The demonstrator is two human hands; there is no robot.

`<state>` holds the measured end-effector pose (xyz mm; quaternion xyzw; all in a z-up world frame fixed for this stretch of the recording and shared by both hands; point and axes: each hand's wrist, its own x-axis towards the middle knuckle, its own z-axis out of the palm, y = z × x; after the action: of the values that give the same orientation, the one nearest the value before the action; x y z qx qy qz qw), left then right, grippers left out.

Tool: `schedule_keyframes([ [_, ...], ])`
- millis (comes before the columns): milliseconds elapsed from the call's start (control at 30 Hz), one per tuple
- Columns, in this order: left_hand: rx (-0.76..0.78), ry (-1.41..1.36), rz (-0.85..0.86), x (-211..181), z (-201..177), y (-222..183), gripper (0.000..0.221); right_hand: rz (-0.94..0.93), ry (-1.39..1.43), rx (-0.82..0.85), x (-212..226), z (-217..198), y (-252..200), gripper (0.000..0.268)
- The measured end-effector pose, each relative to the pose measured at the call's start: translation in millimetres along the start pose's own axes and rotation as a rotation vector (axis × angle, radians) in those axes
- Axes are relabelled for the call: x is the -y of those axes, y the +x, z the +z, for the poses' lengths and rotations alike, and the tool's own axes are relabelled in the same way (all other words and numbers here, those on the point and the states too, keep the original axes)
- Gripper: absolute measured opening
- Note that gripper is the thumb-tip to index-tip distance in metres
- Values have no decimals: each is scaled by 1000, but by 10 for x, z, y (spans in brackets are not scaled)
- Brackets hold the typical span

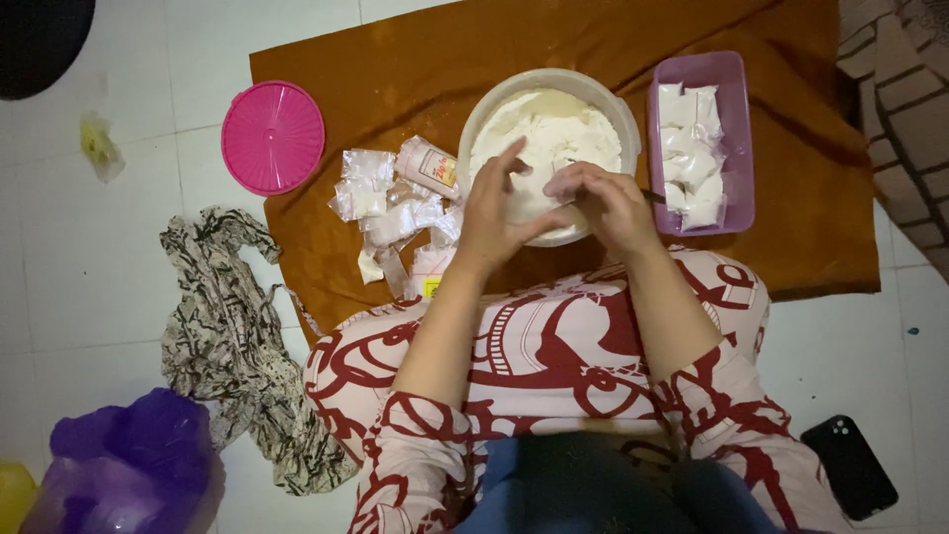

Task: The person fills individual plastic bags with white powder by scooping it from a large bowl with a spoon, then seals each bag by hand. The filled bags are placed into a container.

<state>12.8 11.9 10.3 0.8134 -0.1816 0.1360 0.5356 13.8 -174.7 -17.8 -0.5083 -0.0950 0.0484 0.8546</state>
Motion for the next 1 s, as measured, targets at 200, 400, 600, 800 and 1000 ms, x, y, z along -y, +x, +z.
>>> schedule_keyframes([
  [200, -147, -550, -394, 241, -131, -25, 62, 22, 64, -51, 80, 55, -6, 35],
  [400, -264, -370, -367, 327, -117, -47, 14, 15, 13, -25, 13, 28, -22, 37],
  [600, -117, -542, -366, 300, -88, -70, 59, 36, -115, 41, 175, 133, -26, 39],
  [800, -77, -412, -408, 251, -91, -79, 42, -5, -326, 81, 102, 15, -43, 26],
  [1000, -63, -329, -387, 215, -70, -92, 12, -50, -402, 86, 177, 104, -61, 13],
])
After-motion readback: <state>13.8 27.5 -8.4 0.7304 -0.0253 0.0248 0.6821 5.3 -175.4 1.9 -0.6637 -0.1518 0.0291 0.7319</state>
